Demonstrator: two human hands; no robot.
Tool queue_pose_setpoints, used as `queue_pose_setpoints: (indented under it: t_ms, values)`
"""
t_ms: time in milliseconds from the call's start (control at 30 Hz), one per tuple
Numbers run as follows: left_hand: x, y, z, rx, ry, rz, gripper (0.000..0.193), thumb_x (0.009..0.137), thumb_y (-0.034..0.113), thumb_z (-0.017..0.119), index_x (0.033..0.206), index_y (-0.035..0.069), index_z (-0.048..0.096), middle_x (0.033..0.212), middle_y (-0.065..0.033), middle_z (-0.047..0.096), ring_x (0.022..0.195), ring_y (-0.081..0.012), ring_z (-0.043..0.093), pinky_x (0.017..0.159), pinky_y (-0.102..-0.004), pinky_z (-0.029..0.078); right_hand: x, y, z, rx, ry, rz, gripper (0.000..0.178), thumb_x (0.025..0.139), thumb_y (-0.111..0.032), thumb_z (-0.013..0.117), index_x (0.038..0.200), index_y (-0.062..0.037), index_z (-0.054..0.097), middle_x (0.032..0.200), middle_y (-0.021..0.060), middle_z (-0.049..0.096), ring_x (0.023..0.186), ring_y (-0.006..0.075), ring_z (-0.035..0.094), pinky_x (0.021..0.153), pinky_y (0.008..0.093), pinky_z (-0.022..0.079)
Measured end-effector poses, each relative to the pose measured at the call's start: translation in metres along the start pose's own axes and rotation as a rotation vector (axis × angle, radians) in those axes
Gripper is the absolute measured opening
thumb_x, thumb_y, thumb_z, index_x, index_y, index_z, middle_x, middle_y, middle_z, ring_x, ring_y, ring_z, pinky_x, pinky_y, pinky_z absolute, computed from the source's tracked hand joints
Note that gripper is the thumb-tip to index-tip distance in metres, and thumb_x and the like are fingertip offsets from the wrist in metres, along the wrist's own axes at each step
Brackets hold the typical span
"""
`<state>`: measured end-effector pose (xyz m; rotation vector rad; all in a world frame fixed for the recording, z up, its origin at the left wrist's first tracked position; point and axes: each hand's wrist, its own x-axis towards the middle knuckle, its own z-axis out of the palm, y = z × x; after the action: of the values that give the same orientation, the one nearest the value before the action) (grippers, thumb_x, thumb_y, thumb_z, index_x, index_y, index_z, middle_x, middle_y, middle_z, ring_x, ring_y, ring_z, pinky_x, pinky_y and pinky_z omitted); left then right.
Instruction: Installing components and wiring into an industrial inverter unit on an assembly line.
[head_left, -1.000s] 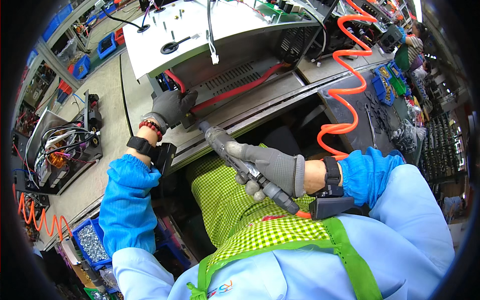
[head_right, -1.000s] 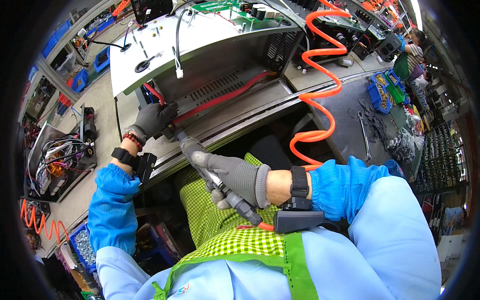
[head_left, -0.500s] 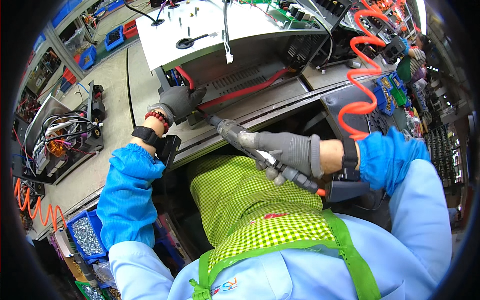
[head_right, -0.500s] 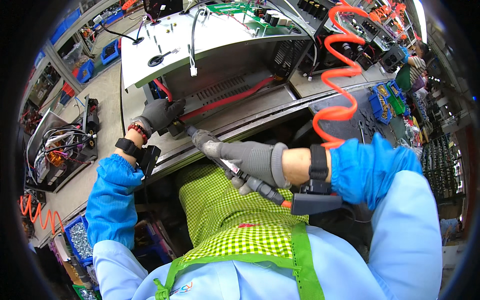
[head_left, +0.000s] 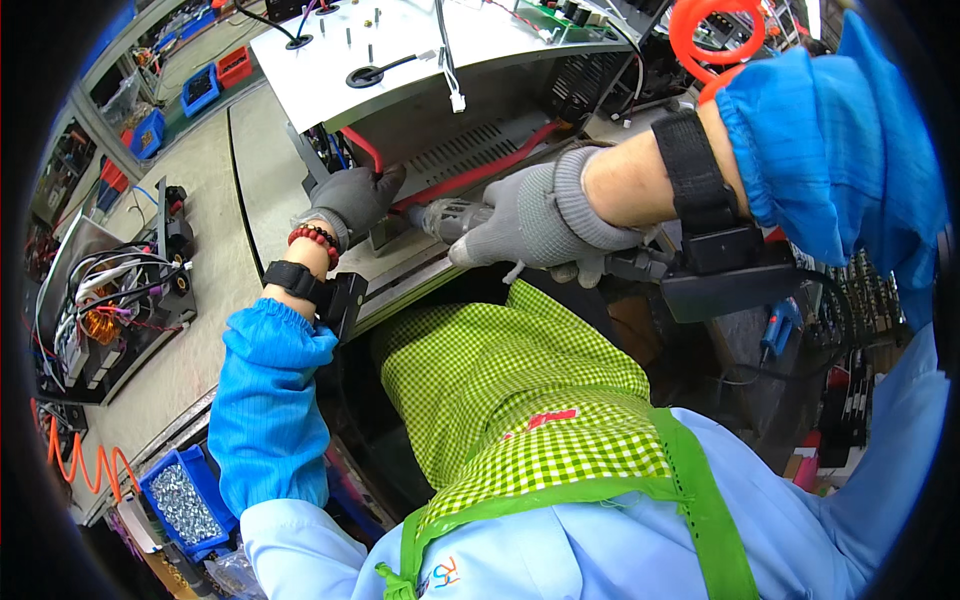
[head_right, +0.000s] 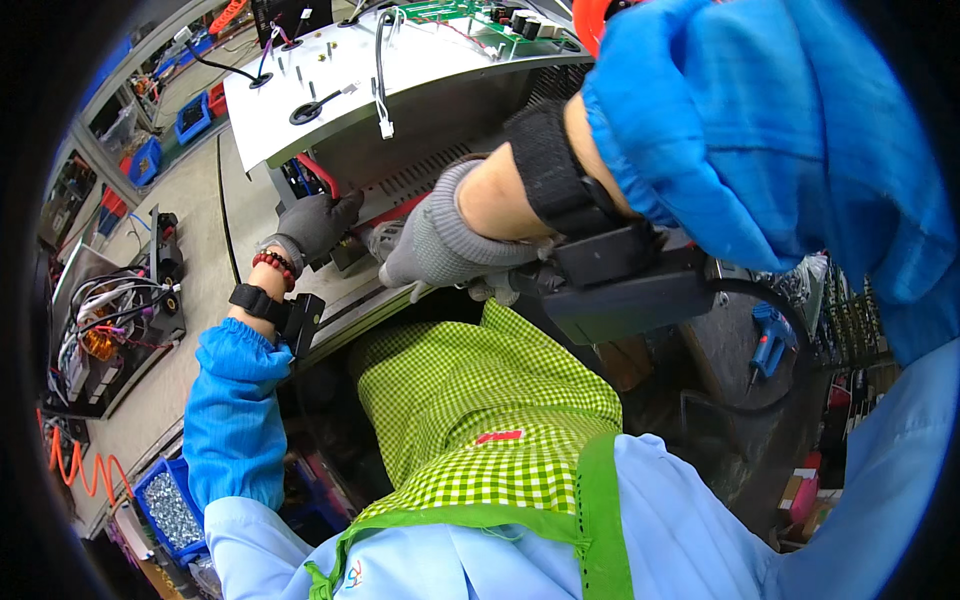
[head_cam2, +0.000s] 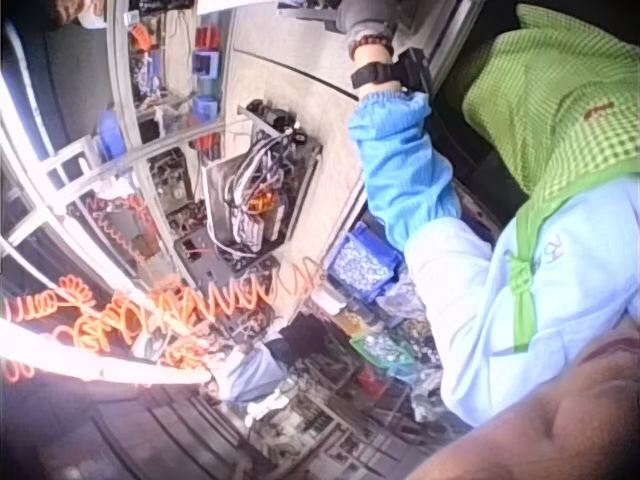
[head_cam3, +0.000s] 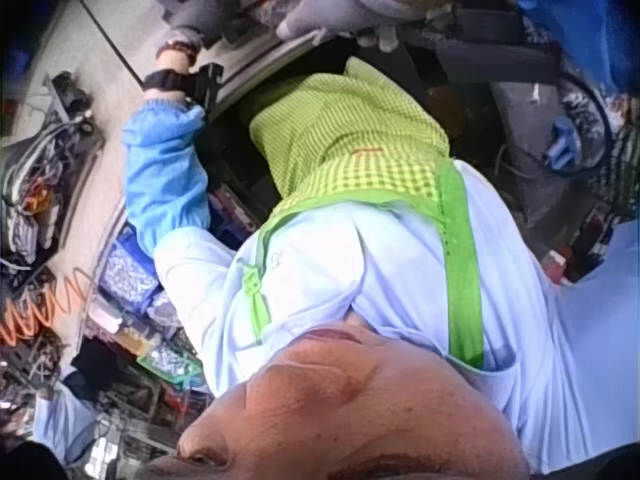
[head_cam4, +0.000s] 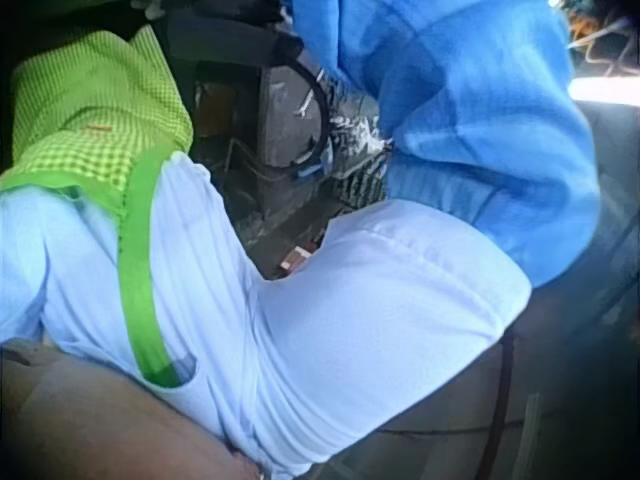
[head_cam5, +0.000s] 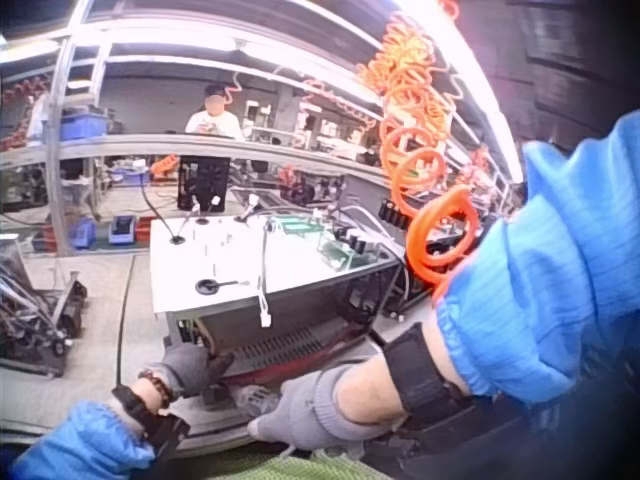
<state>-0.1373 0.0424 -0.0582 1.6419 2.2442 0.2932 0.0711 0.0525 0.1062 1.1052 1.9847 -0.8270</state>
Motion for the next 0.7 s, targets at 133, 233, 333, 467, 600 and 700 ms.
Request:
queue_pose_setpoints:
  t_ms: [133,233,333,467,600,700]
  values:
    - [-0.002,-0.006,0.003,-0.009,0.026,0.025,0.072,0.095,0.063,0.029,0.088,0.006,0.073,0.085,-0.0178,0.07,0.087,-0.0369,0.067,0.08,-0.0455,0.05,-0.002,-0.011,-0.006,-0.073,0.013,0.065,0.07,0.088,-0.056,0.057,0.127,0.0016,0.047,0.074,0.0111,0.056,0.052,0.0161,0.06,0.043,0.0276,0.055]
    - [-0.002,-0.002,0.004,-0.039,0.008,0.022,0.072,0.095,0.063,0.029,0.085,0.006,0.073,0.084,-0.0172,0.07,0.086,-0.0367,0.067,0.079,-0.0453,0.05,-0.002,-0.008,-0.008,-0.062,-0.012,0.048,0.071,0.087,-0.057,0.058,0.126,0.0017,0.048,0.078,0.0113,0.056,0.052,0.0153,0.059,0.042,0.0264,0.055]
    - [-0.003,-0.002,0.003,-0.016,0.032,-0.01,0.072,0.095,0.063,0.029,0.084,0.007,0.073,0.083,-0.0166,0.071,0.086,-0.037,0.067,0.079,-0.0457,0.049,0.003,0.0,-0.01,-0.034,-0.026,0.036,0.073,0.085,-0.059,0.059,0.125,0.0005,0.05,0.081,0.0109,0.056,0.052,0.015,0.059,0.043,0.0268,0.055]
    - [-0.001,0.002,0.0,0.011,0.027,0.027,0.072,0.095,0.064,0.03,0.085,0.008,0.073,0.083,-0.0176,0.07,0.084,-0.0373,0.067,0.077,-0.0455,0.05,0.004,0.014,-0.014,-0.023,-0.008,0.05,0.073,0.084,-0.061,0.06,0.121,0.0006,0.054,0.081,0.0101,0.056,0.052,0.0142,0.057,0.045,0.0271,0.054]
    - [-0.005,-0.012,0.007,-0.03,0.068,0.078,0.073,0.094,0.066,0.03,0.086,0.007,0.073,0.08,-0.0197,0.069,0.081,-0.0393,0.066,0.074,-0.0477,0.05,0.014,0.044,-0.003,0.059,-0.033,-0.035,0.051,0.081,-0.047,0.068,0.103,-0.0018,0.058,0.072,0.0049,0.054,0.05,0.0118,0.053,0.043,0.0264,0.05]
    - [-0.001,-0.032,0.013,-0.056,0.07,0.114,0.066,0.093,0.063,0.038,0.089,0.006,0.071,0.081,-0.0224,0.067,0.082,-0.0409,0.065,0.073,-0.0496,0.049,0.006,0.081,0.006,0.189,-0.082,-0.193,0.033,0.081,-0.031,0.071,0.097,-0.0058,0.056,0.062,-0.0008,0.051,0.047,0.0087,0.048,0.041,0.0254,0.043]
